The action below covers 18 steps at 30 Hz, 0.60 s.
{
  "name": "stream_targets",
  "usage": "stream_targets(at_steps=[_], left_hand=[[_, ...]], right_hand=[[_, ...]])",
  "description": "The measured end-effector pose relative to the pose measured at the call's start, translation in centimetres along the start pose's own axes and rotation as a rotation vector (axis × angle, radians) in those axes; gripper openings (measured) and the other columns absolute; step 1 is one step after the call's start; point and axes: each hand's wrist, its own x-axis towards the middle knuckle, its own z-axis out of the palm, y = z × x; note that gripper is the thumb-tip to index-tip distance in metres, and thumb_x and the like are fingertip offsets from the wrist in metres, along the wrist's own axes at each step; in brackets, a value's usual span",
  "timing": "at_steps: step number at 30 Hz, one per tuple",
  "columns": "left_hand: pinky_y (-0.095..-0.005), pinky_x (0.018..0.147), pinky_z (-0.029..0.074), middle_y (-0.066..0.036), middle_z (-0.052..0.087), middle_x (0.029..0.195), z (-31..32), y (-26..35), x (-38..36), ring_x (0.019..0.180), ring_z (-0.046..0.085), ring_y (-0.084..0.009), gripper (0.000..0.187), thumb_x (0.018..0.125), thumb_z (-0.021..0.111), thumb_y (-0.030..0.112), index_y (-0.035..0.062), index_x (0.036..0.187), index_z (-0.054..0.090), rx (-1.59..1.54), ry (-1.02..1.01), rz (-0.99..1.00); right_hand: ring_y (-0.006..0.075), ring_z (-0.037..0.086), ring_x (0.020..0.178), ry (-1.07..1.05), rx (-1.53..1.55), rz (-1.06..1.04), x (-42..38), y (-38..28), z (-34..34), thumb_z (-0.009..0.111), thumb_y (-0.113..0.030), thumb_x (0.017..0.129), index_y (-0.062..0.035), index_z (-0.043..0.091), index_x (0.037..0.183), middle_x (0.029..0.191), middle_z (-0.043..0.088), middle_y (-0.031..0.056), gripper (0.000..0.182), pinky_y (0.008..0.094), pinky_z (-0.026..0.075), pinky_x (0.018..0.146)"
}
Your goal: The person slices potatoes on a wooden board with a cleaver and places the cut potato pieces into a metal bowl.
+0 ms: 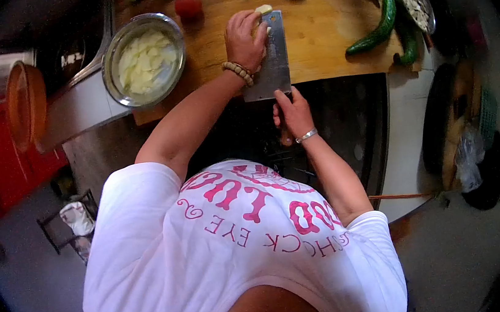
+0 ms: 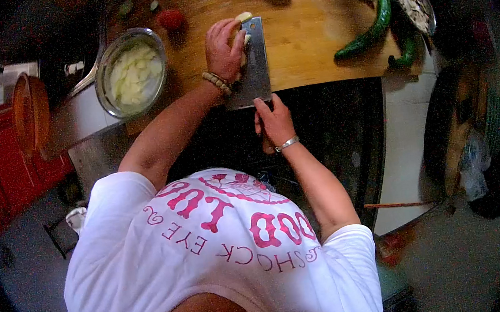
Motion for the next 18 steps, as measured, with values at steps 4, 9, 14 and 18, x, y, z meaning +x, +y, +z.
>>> stream_targets(at_steps=[4,9,14,18], left_hand=[[-0.0453,0.102,0.033,-0.014,0.055,0.121,-6.5,2.6,0.9,0.117,0.047,-0.0334,0.032,0.089,0.058,0.024,0.0046,0.114,0.061,0.118,0.133,-0.098],[-0.048,0.106,0.025,-0.018,0.047,0.129,-15.7,-0.3,-1.1,0.125,0.037,-0.0357,0.049,0.084,0.062,0.033,0.0045,0.123,0.054,0.371,0.175,-0.123],[-0.0526,0.107,0.022,-0.016,0.048,0.13,-19.9,-2.4,-3.3,0.128,0.036,-0.0356,0.047,0.082,0.065,0.038,0.0129,0.121,0.056,0.55,0.068,-0.052],[-0.0509,0.104,0.027,-0.012,0.053,0.124,-21.7,-7.3,-2.6,0.124,0.041,-0.032,0.031,0.086,0.061,0.032,0.0126,0.11,0.06,0.665,0.038,-0.082]], right_hand=[[0.0138,0.053,0.045,-0.18,-0.125,-0.024,-1.6,-4.7,0.8,0.059,-0.026,0.093,-0.0017,0.054,0.096,0.061,0.055,0.0044,0.025,0.0291,0.043,0.042],[0.0142,0.053,0.045,-0.401,-0.313,-0.019,-1.9,-10.6,6.7,0.059,-0.028,0.092,-0.001,0.055,0.094,0.06,0.055,0.0053,0.027,0.0299,0.043,0.042],[0.0147,0.053,0.045,-0.545,-0.405,0.038,0.8,-11.2,11.3,0.057,-0.03,0.093,-0.0014,0.053,0.093,0.06,0.055,0.0061,0.029,0.0301,0.044,0.042],[0.0145,0.053,0.046,-0.58,-0.464,0.131,0.4,-12.0,11.5,0.057,-0.03,0.093,-0.0018,0.053,0.097,0.06,0.055,0.0058,0.029,0.0295,0.045,0.043]])
